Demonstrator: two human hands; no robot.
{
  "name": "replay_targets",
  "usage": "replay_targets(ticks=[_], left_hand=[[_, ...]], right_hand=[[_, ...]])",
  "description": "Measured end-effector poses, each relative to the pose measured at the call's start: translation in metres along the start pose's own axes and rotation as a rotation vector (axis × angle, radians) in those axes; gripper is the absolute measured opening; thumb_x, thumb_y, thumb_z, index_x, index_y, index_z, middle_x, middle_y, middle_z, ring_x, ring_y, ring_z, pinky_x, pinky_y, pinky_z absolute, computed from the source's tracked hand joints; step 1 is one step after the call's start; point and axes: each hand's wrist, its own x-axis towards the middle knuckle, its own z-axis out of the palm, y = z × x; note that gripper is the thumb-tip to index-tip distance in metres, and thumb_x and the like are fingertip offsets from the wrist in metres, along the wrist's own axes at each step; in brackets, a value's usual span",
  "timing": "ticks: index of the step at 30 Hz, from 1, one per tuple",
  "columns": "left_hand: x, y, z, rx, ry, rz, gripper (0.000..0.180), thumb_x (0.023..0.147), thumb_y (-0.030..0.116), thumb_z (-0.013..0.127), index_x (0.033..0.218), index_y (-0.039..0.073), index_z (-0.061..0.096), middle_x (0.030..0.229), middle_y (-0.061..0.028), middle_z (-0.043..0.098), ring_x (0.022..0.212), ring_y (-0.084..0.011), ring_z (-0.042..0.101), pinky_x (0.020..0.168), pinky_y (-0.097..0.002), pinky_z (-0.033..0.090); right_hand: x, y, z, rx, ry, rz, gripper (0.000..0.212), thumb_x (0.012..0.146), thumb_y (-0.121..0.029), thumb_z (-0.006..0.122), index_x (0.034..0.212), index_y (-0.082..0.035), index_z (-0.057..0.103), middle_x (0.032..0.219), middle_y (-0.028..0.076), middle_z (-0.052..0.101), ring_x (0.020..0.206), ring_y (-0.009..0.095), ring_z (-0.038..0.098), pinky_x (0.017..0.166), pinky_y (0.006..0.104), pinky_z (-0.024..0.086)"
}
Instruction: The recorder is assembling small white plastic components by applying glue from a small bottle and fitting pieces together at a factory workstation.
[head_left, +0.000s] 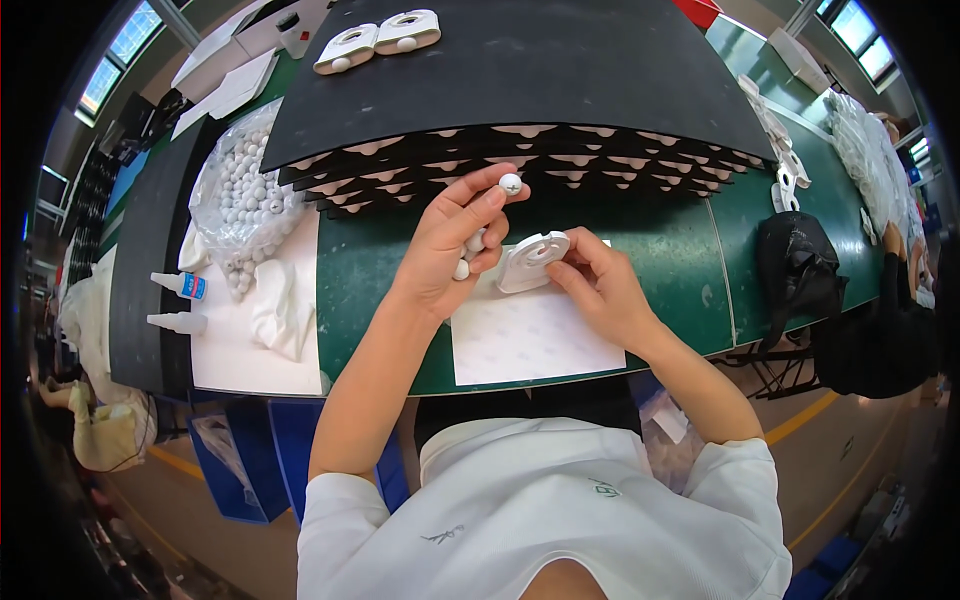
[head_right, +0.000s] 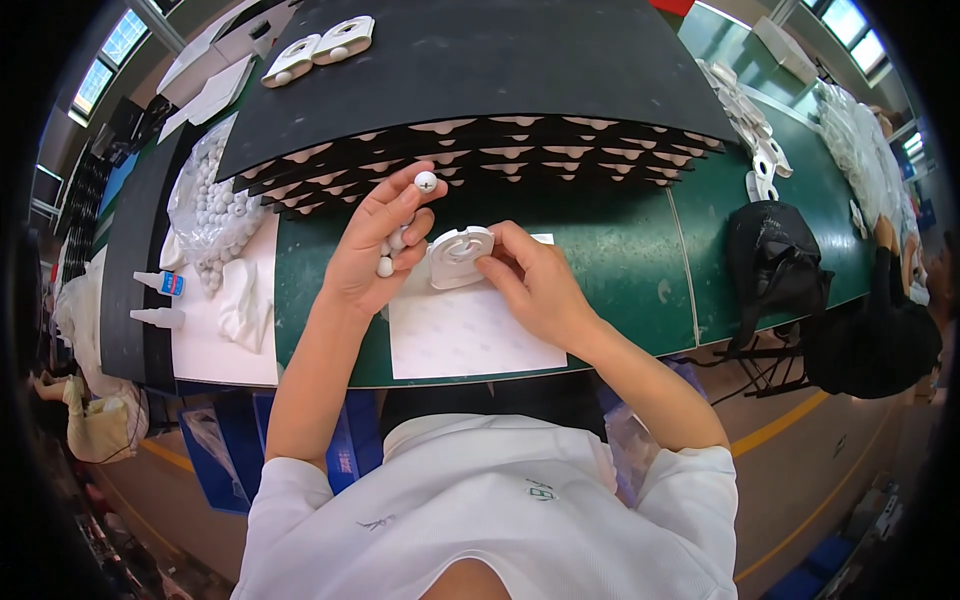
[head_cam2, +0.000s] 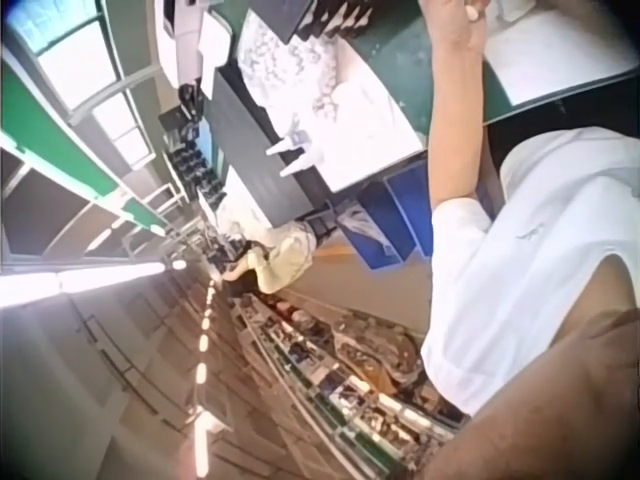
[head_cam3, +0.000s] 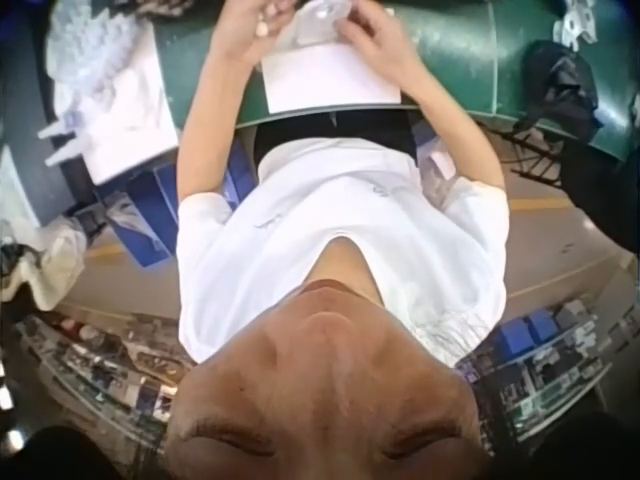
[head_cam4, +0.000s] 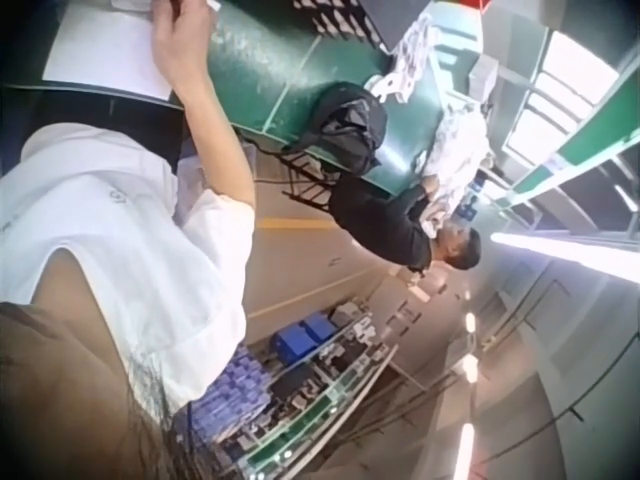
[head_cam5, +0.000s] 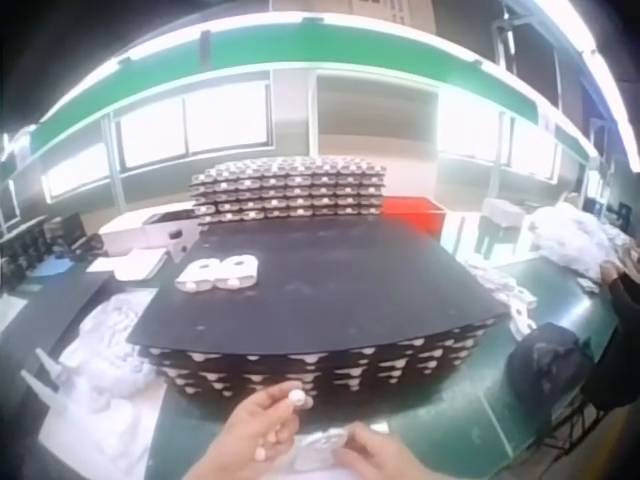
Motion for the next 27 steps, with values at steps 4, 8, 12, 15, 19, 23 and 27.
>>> replay_targets(ticks=[4,8,12,15,19,23,27], left_hand=[[0.002,-0.001,-0.002,-0.014,-0.007,-0.011,0.028,0.086,0.012,0.058,0.113,0.003,0.054,0.098,-0.0075,0.058,0.056,-0.0023,0.042,0.038,-0.0134,0.032],[0.001,0.001,0.0,-0.009,0.005,-0.015,0.028,0.086,0.013,0.058,0.112,0.003,0.054,0.098,-0.0076,0.058,0.055,-0.0024,0.042,0.038,-0.0135,0.031],[0.002,0.001,-0.001,0.003,-0.005,-0.022,0.028,0.087,0.015,0.056,0.112,0.003,0.054,0.098,-0.0075,0.058,0.055,-0.0025,0.041,0.039,-0.0138,0.031],[0.002,0.0,-0.002,0.021,-0.012,-0.039,0.027,0.088,0.016,0.056,0.111,0.003,0.055,0.097,-0.0072,0.058,0.055,-0.0027,0.041,0.039,-0.0143,0.03],[-0.002,-0.002,0.007,0.204,0.0,-0.048,0.022,0.089,0.016,0.054,0.106,0.004,0.053,0.095,-0.0058,0.057,0.058,-0.0032,0.041,0.04,-0.0139,0.03],[-0.006,-0.005,0.011,0.39,0.017,-0.054,0.02,0.082,0.008,0.061,0.101,0.005,0.054,0.086,-0.0013,0.057,0.054,-0.0022,0.041,0.041,-0.0152,0.028],[-0.007,-0.007,0.024,0.485,0.096,-0.022,0.031,0.075,0.005,0.068,0.105,0.005,0.06,0.072,0.0038,0.052,0.053,-0.0012,0.038,0.042,-0.0153,0.027]], right_hand=[[0.001,0.002,0.001,0.044,0.04,-0.031,0.013,0.086,-0.004,0.054,0.098,-0.001,0.051,0.083,0.004,0.059,0.075,0.009,0.055,0.068,0.0219,0.045],[-0.001,-0.003,0.001,-0.048,0.041,-0.08,0.012,0.085,-0.003,0.054,0.097,-0.001,0.051,0.08,0.004,0.058,0.071,0.008,0.053,0.065,0.021,0.044],[-0.001,-0.004,0.003,-0.278,0.027,-0.236,0.012,0.085,-0.001,0.053,0.097,-0.002,0.051,0.08,0.003,0.056,0.066,0.009,0.05,0.062,0.0202,0.042],[-0.003,0.0,0.002,-0.114,0.041,-0.156,0.013,0.086,-0.003,0.052,0.099,-0.004,0.05,0.085,0.003,0.056,0.069,0.01,0.05,0.063,0.0209,0.041],[0.001,0.007,-0.008,0.574,0.11,-0.097,0.013,0.09,-0.01,0.05,0.103,-0.008,0.047,0.096,0.005,0.055,0.08,0.011,0.05,0.071,0.0253,0.042],[0.004,0.0,-0.015,0.924,0.111,-0.001,0.016,0.093,-0.016,0.046,0.108,-0.011,0.049,0.102,0.004,0.055,0.089,0.013,0.05,0.075,0.0284,0.042],[0.003,0.004,-0.019,0.959,0.099,0.064,0.017,0.093,-0.018,0.045,0.108,-0.011,0.049,0.1,0.003,0.055,0.091,0.013,0.051,0.075,0.0291,0.042]])
